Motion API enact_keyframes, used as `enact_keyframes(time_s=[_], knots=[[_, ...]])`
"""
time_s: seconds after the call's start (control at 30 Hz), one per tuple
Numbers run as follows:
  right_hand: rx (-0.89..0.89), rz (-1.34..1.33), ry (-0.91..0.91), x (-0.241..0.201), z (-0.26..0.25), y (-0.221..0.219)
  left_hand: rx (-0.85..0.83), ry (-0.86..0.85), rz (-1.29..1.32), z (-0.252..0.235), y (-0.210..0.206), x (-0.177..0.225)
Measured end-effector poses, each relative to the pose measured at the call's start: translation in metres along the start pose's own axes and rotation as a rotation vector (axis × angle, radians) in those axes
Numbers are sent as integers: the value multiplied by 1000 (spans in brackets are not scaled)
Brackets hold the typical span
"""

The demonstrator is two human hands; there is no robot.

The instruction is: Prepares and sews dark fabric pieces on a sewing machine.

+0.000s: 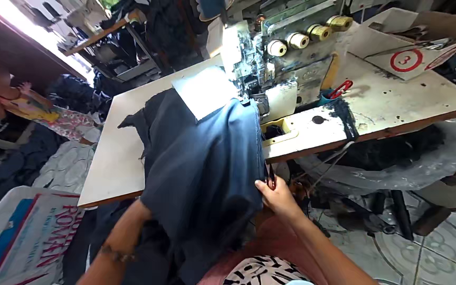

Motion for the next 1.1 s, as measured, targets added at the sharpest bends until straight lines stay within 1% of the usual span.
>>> enact_keyframes(time_s=[0.03,0.1,0.13,0.17,0.2,0.23,0.27,0.3,0.33,0.37,0.4,0.43,0.47,0.5,0.53,0.57,0.6,0.63,0.67,0.7,0.73,0.8,0.83,0.87,0.9,0.97,1.07,1.1], knots=[[-10,-129,-35,-3,11,-6,-7,-110,-176,-1,9,19],[-54,-356,-27,-43,20,-15,21,-280,-470,-2,40,66],[-32,-430,-3,-71,21,-12,61,-452,-571,-6,62,92],[25,-516,21,-100,19,-3,128,-606,-617,-9,86,118],[73,-644,53,-125,13,8,244,-682,-600,2,110,148],[88,-762,135,-143,2,18,403,-713,-555,23,129,177],[65,-868,240,-151,-12,28,598,-746,-543,43,148,202],[-25,-928,350,-148,-24,37,791,-776,-550,57,163,218],[-9,-910,361,-146,-23,39,926,-774,-551,65,174,225],[201,-835,189,-147,-7,34,983,-792,-559,63,183,224],[374,-754,-37,-151,17,24,937,-776,-577,47,191,215],[404,-699,-179,-143,35,14,818,-686,-608,21,194,198],[299,-646,-230,-127,49,3,681,-545,-675,-6,191,172],[161,-639,-203,-96,57,-4,562,-409,-755,-27,184,142],[54,-595,-181,-66,64,-13,482,-316,-835,-39,174,118],[-33,-553,-177,-37,72,-22,435,-302,-865,-38,159,104],[-83,-516,-201,-8,79,-28,425,-348,-823,-23,140,98],[-80,-505,-236,21,82,-32,463,-426,-746,2,116,96],[-57,-490,-267,46,84,-32,525,-525,-649,34,85,94],[-41,-465,-281,63,85,-31,535,-620,-558,61,48,93],[-31,-441,-286,71,83,-30,483,-736,-479,84,7,92],[-47,-413,-281,68,80,-32,227,-914,-298,113,-80,86],[-76,-407,-276,62,81,-34,112,-954,-189,119,-115,81],[-107,-402,-262,57,83,-36,54,-975,-73,119,-142,77],[-124,-394,-240,54,84,-36,53,-976,29,112,-162,74],[-90,-335,-205,56,86,-32,84,-902,182,91,-190,69],[14,-239,-210,73,86,-18,120,-801,238,74,-209,72],[33,-228,-224,68,86,-16,128,-788,236,73,-211,73]])
Point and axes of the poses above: each hand's wrist, its own z-axis away from the middle knuckle, its own y-axis out of the back of the hand, x = y × z, the point moved 9 cm from there along -z, towards the middle knuckle, and after that the axes turned 10 degrees about y, right-handed, at the moved point
